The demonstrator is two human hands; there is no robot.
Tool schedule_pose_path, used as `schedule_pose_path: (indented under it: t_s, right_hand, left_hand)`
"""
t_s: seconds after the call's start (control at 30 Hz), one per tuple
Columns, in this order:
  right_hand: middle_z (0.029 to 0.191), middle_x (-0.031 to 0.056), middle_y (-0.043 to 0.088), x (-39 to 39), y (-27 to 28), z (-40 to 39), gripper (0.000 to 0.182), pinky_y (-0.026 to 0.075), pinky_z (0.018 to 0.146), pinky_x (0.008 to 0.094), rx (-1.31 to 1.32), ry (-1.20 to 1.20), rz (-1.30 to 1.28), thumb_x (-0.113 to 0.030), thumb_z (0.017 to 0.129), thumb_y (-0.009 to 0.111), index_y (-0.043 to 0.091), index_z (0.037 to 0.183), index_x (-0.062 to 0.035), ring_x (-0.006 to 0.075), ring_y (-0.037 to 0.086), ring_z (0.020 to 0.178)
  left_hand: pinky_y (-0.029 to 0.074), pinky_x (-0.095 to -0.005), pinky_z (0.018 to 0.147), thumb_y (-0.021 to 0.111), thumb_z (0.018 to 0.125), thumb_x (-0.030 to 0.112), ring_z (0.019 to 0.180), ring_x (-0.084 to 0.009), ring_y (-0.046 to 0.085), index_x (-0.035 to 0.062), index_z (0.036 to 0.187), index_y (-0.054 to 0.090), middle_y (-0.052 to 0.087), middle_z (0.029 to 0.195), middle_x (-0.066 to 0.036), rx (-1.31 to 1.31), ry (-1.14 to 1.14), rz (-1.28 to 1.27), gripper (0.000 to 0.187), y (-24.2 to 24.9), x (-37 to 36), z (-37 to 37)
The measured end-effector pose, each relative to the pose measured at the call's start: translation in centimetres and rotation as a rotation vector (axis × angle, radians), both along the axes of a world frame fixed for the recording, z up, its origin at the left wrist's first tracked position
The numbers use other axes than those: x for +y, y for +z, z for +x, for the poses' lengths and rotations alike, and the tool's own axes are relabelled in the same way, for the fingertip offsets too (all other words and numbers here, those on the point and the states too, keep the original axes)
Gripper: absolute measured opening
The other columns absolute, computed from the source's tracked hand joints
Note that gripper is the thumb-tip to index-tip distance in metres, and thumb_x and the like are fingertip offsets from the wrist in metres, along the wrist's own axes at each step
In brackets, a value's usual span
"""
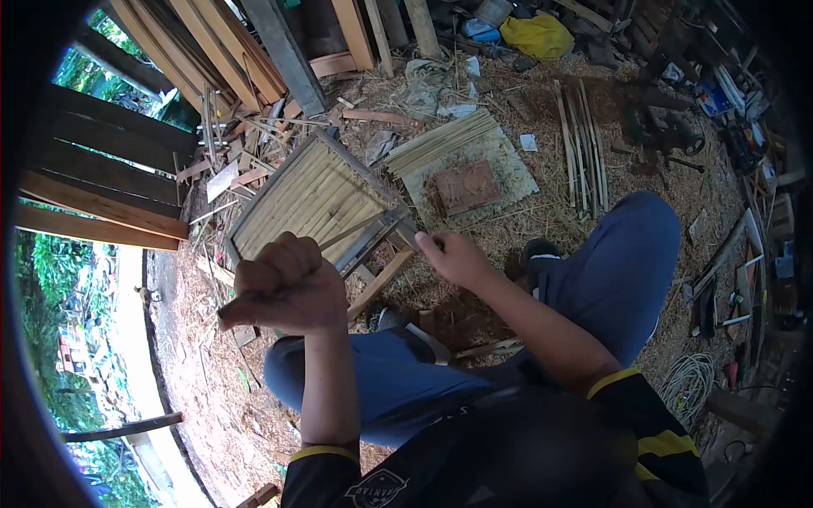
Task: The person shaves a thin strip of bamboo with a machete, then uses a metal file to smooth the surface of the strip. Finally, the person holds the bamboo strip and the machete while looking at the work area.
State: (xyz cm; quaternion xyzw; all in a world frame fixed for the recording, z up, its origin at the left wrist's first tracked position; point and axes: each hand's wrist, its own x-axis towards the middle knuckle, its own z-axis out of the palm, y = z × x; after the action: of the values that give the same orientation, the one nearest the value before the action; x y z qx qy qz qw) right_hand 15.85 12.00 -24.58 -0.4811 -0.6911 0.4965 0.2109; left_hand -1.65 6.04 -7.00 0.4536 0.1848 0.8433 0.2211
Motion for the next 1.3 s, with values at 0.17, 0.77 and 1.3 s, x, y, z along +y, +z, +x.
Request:
schedule_pose_path:
  t_s: [0.17,0.77,1.3]
  right_hand:
    - [0.064,0.0203,0.063,-0.1,1.6,0.4,0.073,0.049,0.066,0.0498,-0.083,0.024,-0.095,-0.064,0.099,0.045,0.072,0.083,0.0009,0.0401,0.065,0.065]
    - [0.076,0.0287,0.066,0.7,-0.1,-0.6,0.076,0.051,0.073,0.0542,-0.143,-0.033,-0.158,-0.065,0.098,0.046,0.070,0.086,0.0057,0.0461,0.068,0.080]
    - [0.063,0.0180,0.060,-2.0,3.3,-1.6,0.064,0.046,0.062,0.0467,-0.001,-0.017,-0.021,-0.057,0.102,0.047,0.070,0.086,0.0014,0.0373,0.062,0.063]
  left_hand:
    - [0.011,-0.0293,0.046,0.039,0.092,0.079,0.050,-0.0100,0.018,0.0155,0.064,0.023,0.020,0.055,0.004,0.007,0.008,-0.007,0.072,0.1,0.0,0.2]
    - [0.015,-0.0287,0.048,0.043,0.101,0.064,0.055,-0.0100,0.018,0.0171,0.077,0.031,0.020,0.062,0.003,0.071,0.046,-0.089,0.054,0.4,0.5,-0.5]
    - [0.017,-0.0272,0.046,0.045,0.101,0.061,0.054,-0.0077,0.019,0.0146,0.076,0.034,0.022,0.062,0.005,-0.031,0.070,-0.088,0.053,-0.1,0.2,-2.0]
